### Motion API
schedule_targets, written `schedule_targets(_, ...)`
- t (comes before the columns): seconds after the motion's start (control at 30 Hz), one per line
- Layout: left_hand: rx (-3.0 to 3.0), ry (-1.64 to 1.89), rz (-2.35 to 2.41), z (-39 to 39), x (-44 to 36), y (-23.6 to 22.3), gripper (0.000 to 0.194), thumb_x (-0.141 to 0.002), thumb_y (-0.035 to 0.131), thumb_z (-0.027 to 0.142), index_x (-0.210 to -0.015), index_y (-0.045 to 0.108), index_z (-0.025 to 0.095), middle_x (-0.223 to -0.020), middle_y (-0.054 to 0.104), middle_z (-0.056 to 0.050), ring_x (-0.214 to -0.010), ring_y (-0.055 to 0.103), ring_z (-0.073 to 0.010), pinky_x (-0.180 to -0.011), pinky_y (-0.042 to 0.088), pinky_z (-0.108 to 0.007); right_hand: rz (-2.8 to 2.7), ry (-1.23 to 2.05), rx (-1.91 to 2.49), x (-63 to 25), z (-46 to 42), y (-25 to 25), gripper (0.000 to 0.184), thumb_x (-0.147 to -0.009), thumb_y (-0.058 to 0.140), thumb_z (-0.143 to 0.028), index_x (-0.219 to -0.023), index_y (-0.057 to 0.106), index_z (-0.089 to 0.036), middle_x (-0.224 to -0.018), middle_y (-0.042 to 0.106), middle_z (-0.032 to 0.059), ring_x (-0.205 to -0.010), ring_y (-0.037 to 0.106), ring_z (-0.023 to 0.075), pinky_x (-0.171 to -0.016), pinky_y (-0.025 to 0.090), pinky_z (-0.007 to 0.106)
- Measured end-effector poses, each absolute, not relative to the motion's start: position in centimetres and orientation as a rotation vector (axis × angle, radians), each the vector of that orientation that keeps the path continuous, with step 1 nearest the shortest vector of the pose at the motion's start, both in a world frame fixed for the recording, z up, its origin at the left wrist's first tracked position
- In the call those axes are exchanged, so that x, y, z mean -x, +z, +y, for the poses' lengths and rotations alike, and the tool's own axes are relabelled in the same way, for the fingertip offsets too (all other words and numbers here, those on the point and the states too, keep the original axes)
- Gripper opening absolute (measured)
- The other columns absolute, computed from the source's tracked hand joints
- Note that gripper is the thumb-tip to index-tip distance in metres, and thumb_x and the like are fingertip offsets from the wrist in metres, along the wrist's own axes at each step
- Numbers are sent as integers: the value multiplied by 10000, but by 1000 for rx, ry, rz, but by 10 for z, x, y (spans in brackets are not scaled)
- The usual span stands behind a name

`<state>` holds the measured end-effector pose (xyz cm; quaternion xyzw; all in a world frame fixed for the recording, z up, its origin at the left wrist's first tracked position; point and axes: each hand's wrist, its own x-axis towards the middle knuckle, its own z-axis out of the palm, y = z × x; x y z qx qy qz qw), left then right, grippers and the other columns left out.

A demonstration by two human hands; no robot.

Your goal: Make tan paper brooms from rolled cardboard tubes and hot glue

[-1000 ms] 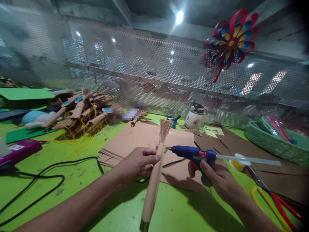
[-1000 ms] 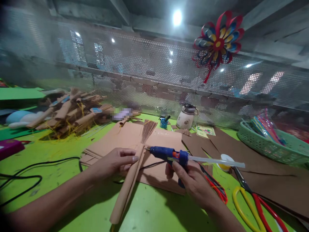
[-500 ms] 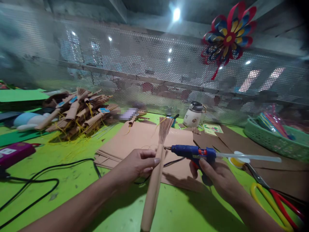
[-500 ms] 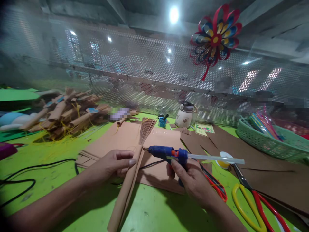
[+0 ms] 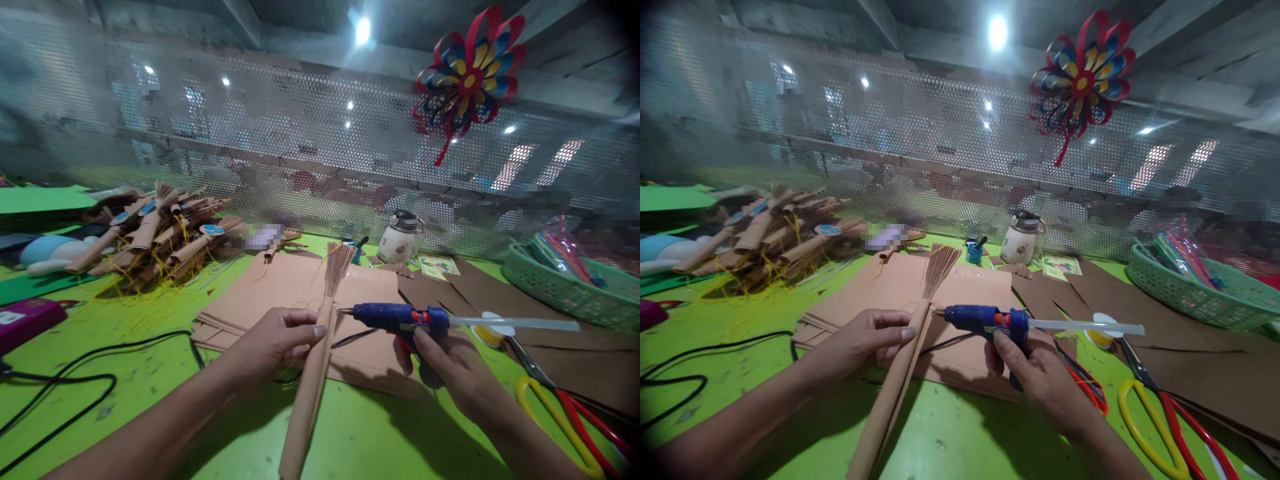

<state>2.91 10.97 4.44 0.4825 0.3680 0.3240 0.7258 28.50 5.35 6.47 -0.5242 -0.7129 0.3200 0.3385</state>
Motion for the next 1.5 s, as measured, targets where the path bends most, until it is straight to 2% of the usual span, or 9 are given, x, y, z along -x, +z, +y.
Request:
schedule_targets(0.2, -1141, 717, 834, 107, -30, 51, 198, -676, 738, 309, -765, 703, 136, -666, 603, -15, -524, 459, -65, -515, 352, -169, -1782, 907, 1290, -285, 57, 62, 477, -923, 363, -520, -746, 611, -152, -688, 604, 63, -587, 497, 134, -509, 360, 247)
schedule_targets(0.4, -1204, 714, 835, 105, -30, 54, 205, -709, 711, 315, -775, 705, 121, -625, 574, -13, -504, 423, -72, -489, 310, -182, -1798, 918, 1307, -285, 58, 58, 469, -934, 365, -502, -759, 622, -150, -713, 621, 57, -640, 548, 139, -544, 382, 241)
schedule_targets(0.73, -1136, 700, 826, 106, -29, 53, 199, -690, 738, 296, -804, 716, 133, -653, 613, -20, -538, 498, -74, -530, 372, -173, -1793, 907, 1281, -289, 60, 53, 463, -926, 389, -499, -733, 622, -149, -689, 620, 53, -620, 552, 136, -537, 396, 235)
schedule_targets(0.83, -1107, 703, 820, 105, -29, 55, 231, -674, 752, 289, -846, 724, 138, -722, 649, -42, -587, 543, -90, -574, 408, -182, -1783, 898, 1270, -289, 59, 54, 458, -925, 392, -498, -735, 624, -151, -691, 623, 59, -618, 552, 140, -529, 390, 238)
schedule_targets(1.07, -1120, 686, 823, 105, -30, 58, 268, -683, 745, 282, -888, 720, 112, -729, 640, -57, -592, 535, -100, -583, 412, -204, -1727, 975, 1240, -280, 57, 53, 447, -919, 407, -502, -749, 617, -145, -672, 598, 40, -604, 537, 123, -524, 390, 224)
schedule_targets(1.23, -1113, 712, 830, 105, -29, 58, 241, -682, 748, 289, -841, 711, 111, -714, 635, -49, -567, 525, -93, -574, 415, -200, -1656, 973, 1219, -284, 59, 50, 437, -916, 416, -499, -790, 625, -137, -720, 623, 65, -632, 558, 141, -542, 410, 237)
schedule_targets(1.33, -1091, 718, 826, 104, -30, 59, 231, -677, 753, 274, -835, 710, 111, -723, 644, -50, -597, 555, -108, -607, 440, -210, -1619, 1041, 1190, -285, 60, 50, 433, -914, 423, -496, -799, 626, -131, -742, 633, 76, -634, 569, 141, -537, 415, 231)
schedule_targets(1.5, -1037, 696, 776, 103, -32, 60, 293, -680, 754, 279, -926, 710, 125, -852, 683, -83, -704, 614, -144, -715, 486, -245, -1599, 1080, 1194, -284, 60, 49, 437, -899, 450, -507, -781, 634, -129, -739, 635, 73, -626, 565, 137, -531, 416, 225)
